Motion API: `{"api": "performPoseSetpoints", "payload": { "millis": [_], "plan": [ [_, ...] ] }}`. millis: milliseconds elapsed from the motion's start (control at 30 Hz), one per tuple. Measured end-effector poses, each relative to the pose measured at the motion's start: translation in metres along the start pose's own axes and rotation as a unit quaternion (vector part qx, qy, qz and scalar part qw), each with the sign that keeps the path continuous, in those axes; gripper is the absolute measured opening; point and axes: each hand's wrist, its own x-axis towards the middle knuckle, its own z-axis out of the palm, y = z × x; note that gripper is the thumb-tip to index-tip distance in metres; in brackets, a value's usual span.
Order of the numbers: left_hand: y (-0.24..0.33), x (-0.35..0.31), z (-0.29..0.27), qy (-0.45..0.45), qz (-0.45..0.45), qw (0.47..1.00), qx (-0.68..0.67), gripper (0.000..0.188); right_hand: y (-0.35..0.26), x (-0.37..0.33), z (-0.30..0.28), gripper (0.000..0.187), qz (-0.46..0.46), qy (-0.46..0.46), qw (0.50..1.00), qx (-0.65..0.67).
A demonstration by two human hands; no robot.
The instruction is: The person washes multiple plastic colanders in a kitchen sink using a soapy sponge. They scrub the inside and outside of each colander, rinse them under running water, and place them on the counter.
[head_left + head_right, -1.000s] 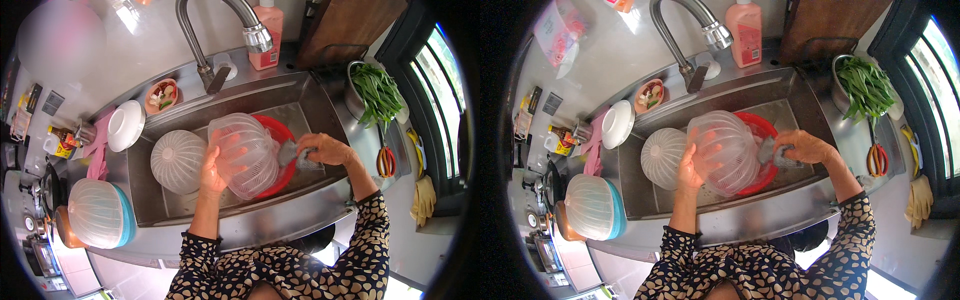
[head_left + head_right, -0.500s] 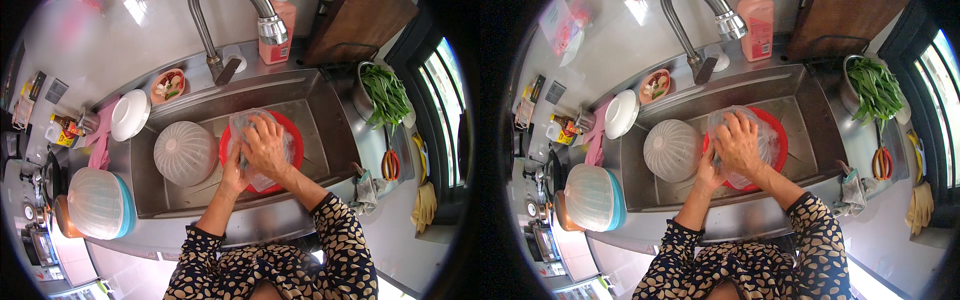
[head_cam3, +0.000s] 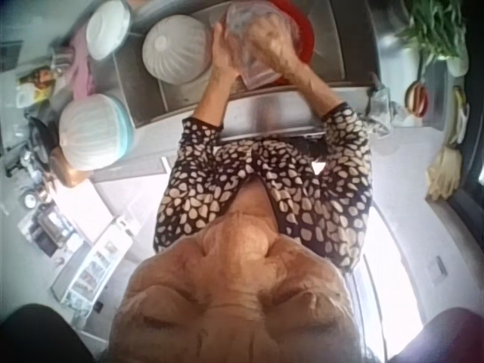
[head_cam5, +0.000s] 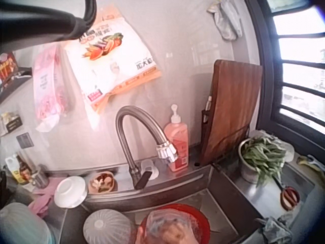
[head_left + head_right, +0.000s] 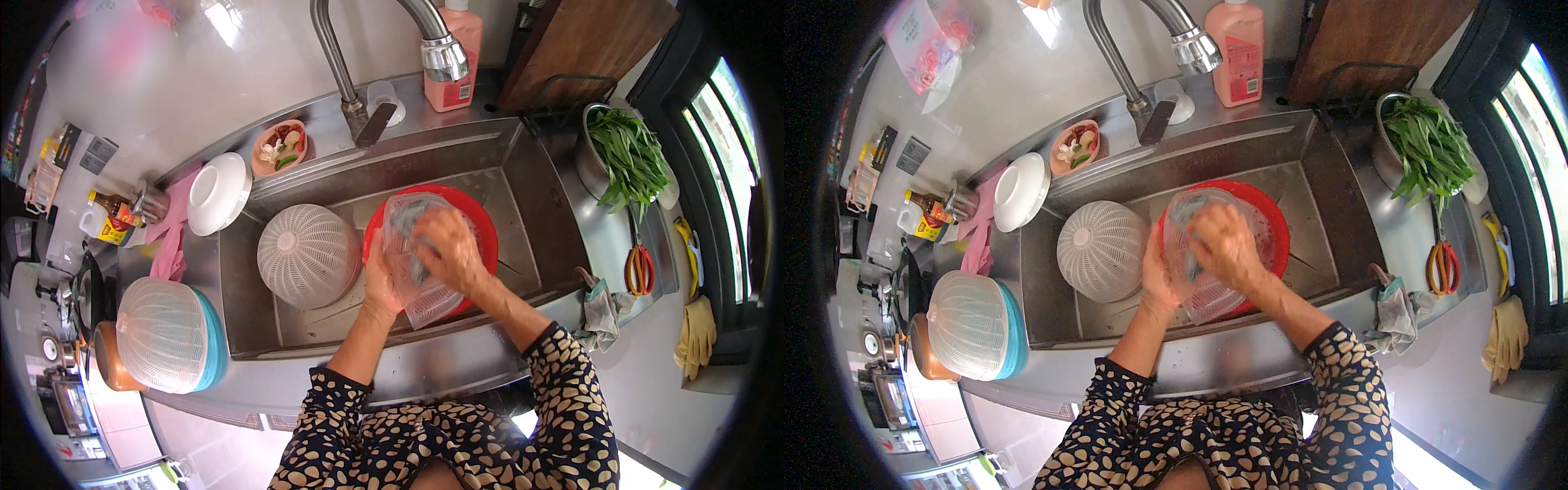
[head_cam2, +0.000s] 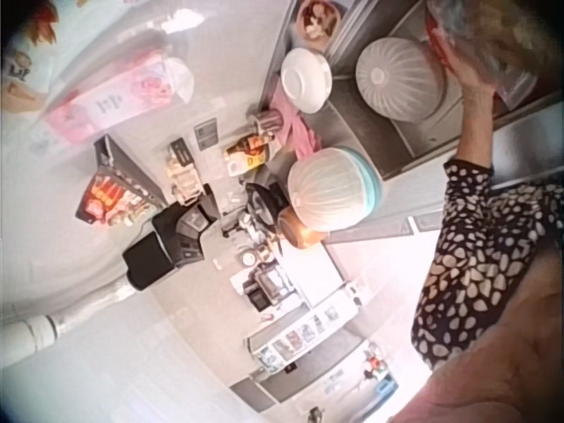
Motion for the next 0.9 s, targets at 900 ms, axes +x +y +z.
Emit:
{"api": "performPoseSetpoints", "payload": {
  "millis": [900],
  "plan": [
    [-0.008, -0.002, 0.006, 0.001, -0.003, 0.997, 0.079, 0.049, -0.017, -0.002, -0.003, 0.034, 0.046, 0.008, 0.998, -0.034]
  ]
}}
